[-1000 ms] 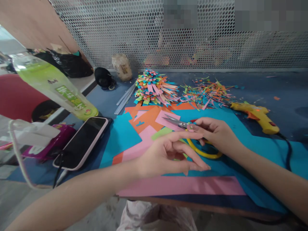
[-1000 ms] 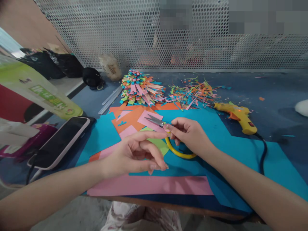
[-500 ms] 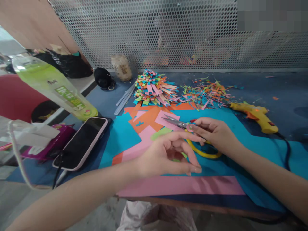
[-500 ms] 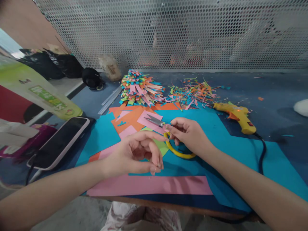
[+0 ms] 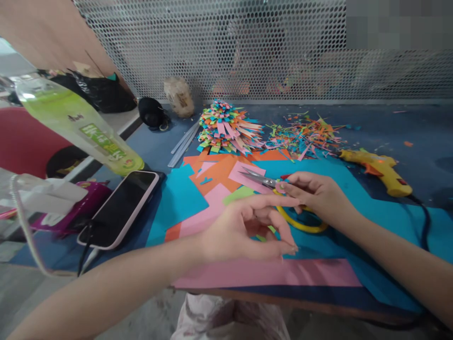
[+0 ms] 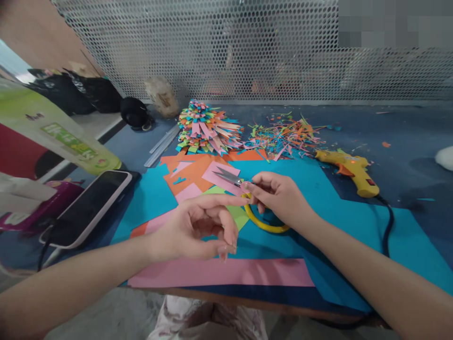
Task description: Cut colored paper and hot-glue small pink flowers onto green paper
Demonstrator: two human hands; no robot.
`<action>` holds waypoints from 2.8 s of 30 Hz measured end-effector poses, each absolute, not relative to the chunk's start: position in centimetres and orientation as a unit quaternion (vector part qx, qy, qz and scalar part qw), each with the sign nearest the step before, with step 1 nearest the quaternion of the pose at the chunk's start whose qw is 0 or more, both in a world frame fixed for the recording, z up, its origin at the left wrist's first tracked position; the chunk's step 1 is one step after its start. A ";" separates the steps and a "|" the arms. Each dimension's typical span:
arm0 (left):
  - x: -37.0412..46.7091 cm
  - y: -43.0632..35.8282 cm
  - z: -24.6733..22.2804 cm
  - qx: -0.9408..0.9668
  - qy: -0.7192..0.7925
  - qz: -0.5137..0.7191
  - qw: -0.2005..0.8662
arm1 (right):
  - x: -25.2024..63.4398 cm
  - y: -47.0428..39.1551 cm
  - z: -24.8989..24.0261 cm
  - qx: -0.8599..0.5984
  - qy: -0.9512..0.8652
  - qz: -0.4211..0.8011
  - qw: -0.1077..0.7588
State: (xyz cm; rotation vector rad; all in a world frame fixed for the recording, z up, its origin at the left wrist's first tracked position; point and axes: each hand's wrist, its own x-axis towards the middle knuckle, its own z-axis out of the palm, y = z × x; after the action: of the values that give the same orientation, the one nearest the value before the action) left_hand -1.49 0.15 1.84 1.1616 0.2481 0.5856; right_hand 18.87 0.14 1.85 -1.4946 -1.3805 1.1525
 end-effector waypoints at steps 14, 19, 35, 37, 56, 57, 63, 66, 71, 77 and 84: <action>-1.2 -0.2 1.8 0.566 0.132 0.285 0.763 | 18.7 0.2 2.1 -0.574 -0.554 0.453 0.398; -1.3 0.0 1.3 0.574 0.111 0.290 0.758 | 18.8 0.2 1.9 -0.573 -0.558 0.452 0.395; -1.2 0.0 1.3 0.579 0.098 0.282 0.759 | 18.9 0.2 2.0 -0.575 -0.554 0.457 0.392; -1.3 0.0 1.2 0.593 0.095 0.284 0.748 | 18.9 0.2 2.0 -0.575 -0.554 0.456 0.392; -1.2 0.2 1.4 0.672 0.079 0.348 0.649 | 18.8 0.2 2.2 -0.577 -0.569 0.441 0.386; -1.3 0.2 1.4 0.673 0.075 0.342 0.652 | 18.7 0.2 2.2 -0.579 -0.566 0.443 0.386; -1.6 0.2 1.8 0.658 0.096 0.326 0.672 | 18.7 0.3 2.3 -0.580 -0.566 0.441 0.386; -1.5 0.2 1.8 0.639 0.080 0.333 0.689 | 18.7 0.3 2.2 -0.580 -0.565 0.441 0.387; -1.6 0.1 2.0 0.633 0.103 0.327 0.694 | 18.8 0.3 2.1 -0.573 -0.570 0.440 0.390; -1.6 0.2 1.9 0.649 0.069 0.333 0.680 | 18.8 0.3 2.0 -0.572 -0.563 0.450 0.392; -1.6 0.1 1.7 0.638 0.060 0.335 0.691 | 18.9 0.3 1.9 -0.570 -0.557 0.455 0.396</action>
State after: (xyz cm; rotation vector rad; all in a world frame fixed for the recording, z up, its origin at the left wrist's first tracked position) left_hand -1.57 0.14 1.71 1.4252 0.1333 0.7491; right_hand 18.88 0.31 1.93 -1.4439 -1.4126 1.1538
